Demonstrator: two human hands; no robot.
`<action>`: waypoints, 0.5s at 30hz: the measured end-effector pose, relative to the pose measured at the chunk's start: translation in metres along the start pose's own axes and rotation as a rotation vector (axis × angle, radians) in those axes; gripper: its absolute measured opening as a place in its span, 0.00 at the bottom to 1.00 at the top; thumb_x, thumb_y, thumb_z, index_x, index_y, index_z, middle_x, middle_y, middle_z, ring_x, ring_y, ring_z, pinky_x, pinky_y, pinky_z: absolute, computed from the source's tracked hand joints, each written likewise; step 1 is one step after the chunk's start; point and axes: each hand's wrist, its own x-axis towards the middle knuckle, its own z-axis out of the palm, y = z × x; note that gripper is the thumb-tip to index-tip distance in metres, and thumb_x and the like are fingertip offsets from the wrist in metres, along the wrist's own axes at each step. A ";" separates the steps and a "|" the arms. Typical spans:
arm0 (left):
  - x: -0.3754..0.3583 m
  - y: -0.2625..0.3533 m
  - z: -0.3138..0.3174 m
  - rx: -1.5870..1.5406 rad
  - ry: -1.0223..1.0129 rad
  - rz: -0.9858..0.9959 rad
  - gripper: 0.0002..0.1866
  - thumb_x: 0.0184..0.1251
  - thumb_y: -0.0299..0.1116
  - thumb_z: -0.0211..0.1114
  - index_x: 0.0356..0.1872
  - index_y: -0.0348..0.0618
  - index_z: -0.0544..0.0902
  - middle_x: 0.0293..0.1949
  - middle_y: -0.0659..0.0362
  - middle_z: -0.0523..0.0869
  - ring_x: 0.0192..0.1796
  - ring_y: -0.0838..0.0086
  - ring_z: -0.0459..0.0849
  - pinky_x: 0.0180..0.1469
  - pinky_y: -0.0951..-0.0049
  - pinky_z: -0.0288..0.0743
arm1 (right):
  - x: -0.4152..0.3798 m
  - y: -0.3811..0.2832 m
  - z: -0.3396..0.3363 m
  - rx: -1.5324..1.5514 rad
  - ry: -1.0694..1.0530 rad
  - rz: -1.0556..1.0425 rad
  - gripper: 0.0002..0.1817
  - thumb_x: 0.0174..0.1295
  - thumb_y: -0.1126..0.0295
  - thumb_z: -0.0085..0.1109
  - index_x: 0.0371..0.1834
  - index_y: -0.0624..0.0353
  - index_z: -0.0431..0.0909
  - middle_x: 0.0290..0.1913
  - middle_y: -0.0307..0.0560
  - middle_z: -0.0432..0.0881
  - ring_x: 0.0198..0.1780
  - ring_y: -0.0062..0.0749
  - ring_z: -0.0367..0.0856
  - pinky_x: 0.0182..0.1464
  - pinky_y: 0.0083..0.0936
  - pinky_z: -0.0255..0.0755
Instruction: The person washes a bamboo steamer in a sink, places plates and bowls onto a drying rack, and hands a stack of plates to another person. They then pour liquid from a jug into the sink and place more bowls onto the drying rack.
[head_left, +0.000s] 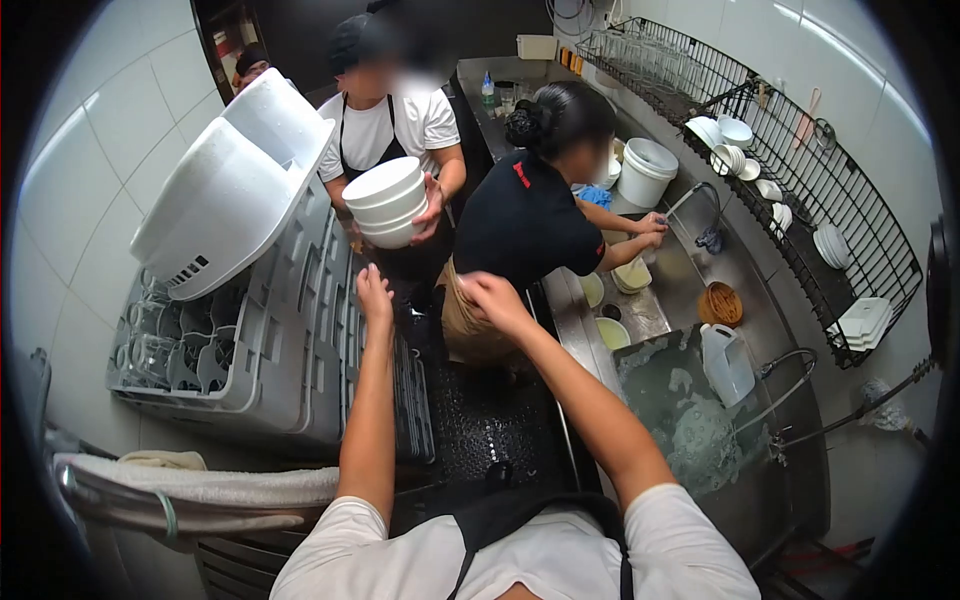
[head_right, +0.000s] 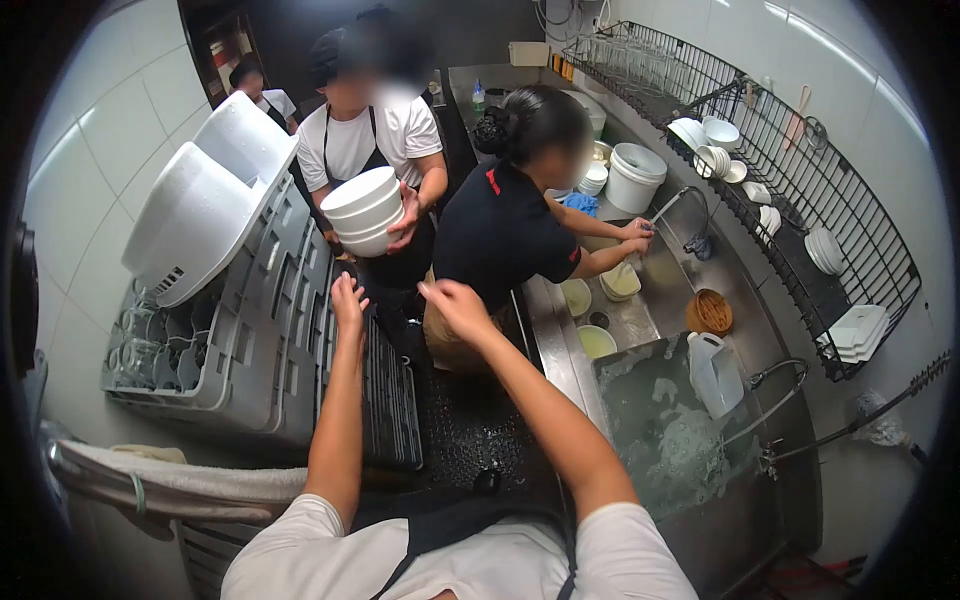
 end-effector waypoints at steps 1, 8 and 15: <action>-0.017 0.007 -0.005 -0.007 0.007 0.003 0.33 0.80 0.49 0.57 0.74 0.35 0.64 0.63 0.48 0.80 0.55 0.64 0.84 0.49 0.70 0.80 | -0.031 0.023 -0.016 -0.125 0.038 -0.071 0.22 0.71 0.50 0.62 0.48 0.61 0.87 0.43 0.48 0.89 0.50 0.33 0.87 0.49 0.28 0.79; -0.154 0.136 -0.065 0.124 0.038 0.517 0.14 0.80 0.30 0.57 0.57 0.36 0.84 0.50 0.56 0.88 0.52 0.73 0.86 0.51 0.74 0.79 | -0.343 0.157 -0.136 -0.542 0.511 0.124 0.11 0.64 0.69 0.66 0.44 0.65 0.87 0.43 0.52 0.89 0.46 0.37 0.88 0.51 0.30 0.78; -0.245 0.260 -0.113 0.693 0.326 0.980 0.11 0.76 0.31 0.59 0.49 0.38 0.87 0.47 0.53 0.89 0.46 0.63 0.88 0.50 0.68 0.80 | -0.653 0.181 -0.198 -0.756 1.165 0.515 0.09 0.67 0.70 0.60 0.42 0.63 0.85 0.46 0.51 0.87 0.48 0.48 0.85 0.51 0.37 0.77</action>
